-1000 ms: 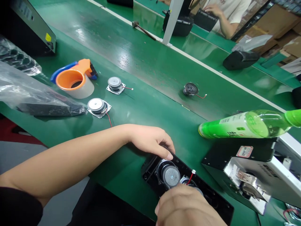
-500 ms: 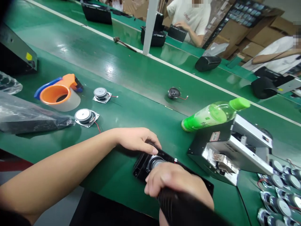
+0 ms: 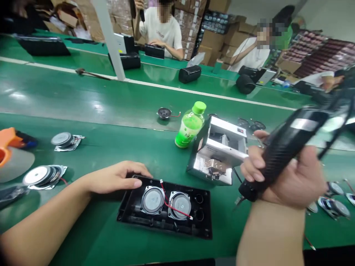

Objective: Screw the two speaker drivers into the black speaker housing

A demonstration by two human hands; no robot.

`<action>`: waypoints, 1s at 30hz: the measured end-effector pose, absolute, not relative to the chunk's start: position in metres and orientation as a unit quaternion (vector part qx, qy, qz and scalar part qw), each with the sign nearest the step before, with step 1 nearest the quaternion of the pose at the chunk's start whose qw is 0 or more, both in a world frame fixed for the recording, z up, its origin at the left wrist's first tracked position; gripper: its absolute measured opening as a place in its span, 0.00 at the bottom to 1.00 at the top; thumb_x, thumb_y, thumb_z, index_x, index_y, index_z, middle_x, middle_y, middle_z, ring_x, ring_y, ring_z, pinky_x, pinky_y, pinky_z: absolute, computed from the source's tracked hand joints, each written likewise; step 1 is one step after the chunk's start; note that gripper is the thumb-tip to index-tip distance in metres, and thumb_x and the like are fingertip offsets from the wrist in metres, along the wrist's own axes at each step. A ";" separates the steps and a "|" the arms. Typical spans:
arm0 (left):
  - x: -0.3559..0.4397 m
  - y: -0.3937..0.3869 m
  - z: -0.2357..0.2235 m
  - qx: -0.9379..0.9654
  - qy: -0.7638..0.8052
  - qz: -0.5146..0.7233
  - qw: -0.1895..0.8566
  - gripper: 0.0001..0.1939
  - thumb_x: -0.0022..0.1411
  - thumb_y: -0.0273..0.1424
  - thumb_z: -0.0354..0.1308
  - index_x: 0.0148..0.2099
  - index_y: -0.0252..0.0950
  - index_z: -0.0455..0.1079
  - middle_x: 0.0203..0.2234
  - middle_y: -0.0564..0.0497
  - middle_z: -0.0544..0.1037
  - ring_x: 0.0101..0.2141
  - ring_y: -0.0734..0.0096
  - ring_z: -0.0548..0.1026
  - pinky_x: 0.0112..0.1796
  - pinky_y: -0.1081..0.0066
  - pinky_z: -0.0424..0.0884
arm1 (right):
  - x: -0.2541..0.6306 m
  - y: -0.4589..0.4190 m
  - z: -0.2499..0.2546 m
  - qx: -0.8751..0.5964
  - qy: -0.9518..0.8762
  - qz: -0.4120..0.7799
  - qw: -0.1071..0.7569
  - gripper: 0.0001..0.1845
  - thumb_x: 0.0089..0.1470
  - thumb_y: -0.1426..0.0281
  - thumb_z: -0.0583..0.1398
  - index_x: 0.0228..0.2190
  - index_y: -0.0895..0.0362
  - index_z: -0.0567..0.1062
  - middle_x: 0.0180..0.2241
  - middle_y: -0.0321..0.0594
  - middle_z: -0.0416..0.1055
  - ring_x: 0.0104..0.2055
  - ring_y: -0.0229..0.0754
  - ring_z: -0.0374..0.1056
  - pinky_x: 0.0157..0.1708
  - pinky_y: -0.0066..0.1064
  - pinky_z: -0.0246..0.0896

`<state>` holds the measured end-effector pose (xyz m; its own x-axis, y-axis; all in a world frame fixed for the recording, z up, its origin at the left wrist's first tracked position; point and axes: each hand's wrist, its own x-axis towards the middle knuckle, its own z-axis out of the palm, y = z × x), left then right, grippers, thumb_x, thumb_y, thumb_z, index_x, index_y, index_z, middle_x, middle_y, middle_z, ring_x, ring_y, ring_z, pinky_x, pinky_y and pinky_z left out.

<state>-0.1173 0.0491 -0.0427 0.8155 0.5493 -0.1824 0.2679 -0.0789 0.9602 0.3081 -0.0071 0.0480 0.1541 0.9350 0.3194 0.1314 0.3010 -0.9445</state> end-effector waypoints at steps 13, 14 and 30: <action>-0.122 0.052 -0.053 0.686 0.304 0.147 0.644 0.26 0.69 0.55 0.64 0.59 0.46 0.81 0.53 0.44 0.80 0.53 0.49 0.78 0.55 0.59 0.71 | 0.312 -0.010 0.015 -0.396 -0.454 0.515 0.610 0.34 0.51 0.36 0.71 0.47 0.47 0.82 0.20 0.29 0.70 0.09 0.39 0.61 0.14 0.31 0.53; -0.122 0.052 -0.053 0.682 0.305 0.148 0.648 0.26 0.68 0.55 0.64 0.59 0.46 0.80 0.53 0.44 0.80 0.53 0.49 0.78 0.55 0.59 0.71 | 0.311 -0.010 0.016 -0.394 -0.454 0.520 0.607 0.34 0.50 0.36 0.71 0.47 0.47 0.82 0.20 0.29 0.70 0.10 0.39 0.61 0.14 0.31 0.53; -0.141 0.036 -0.045 0.772 0.323 0.116 0.535 0.70 0.39 0.71 0.73 0.79 0.53 0.56 0.70 0.40 0.69 0.67 0.30 0.70 0.67 0.39 0.66 | 0.315 -0.015 0.013 -0.378 -0.506 0.515 0.579 0.33 0.57 0.36 0.67 0.51 0.46 0.83 0.25 0.37 0.75 0.18 0.47 0.71 0.16 0.37 0.70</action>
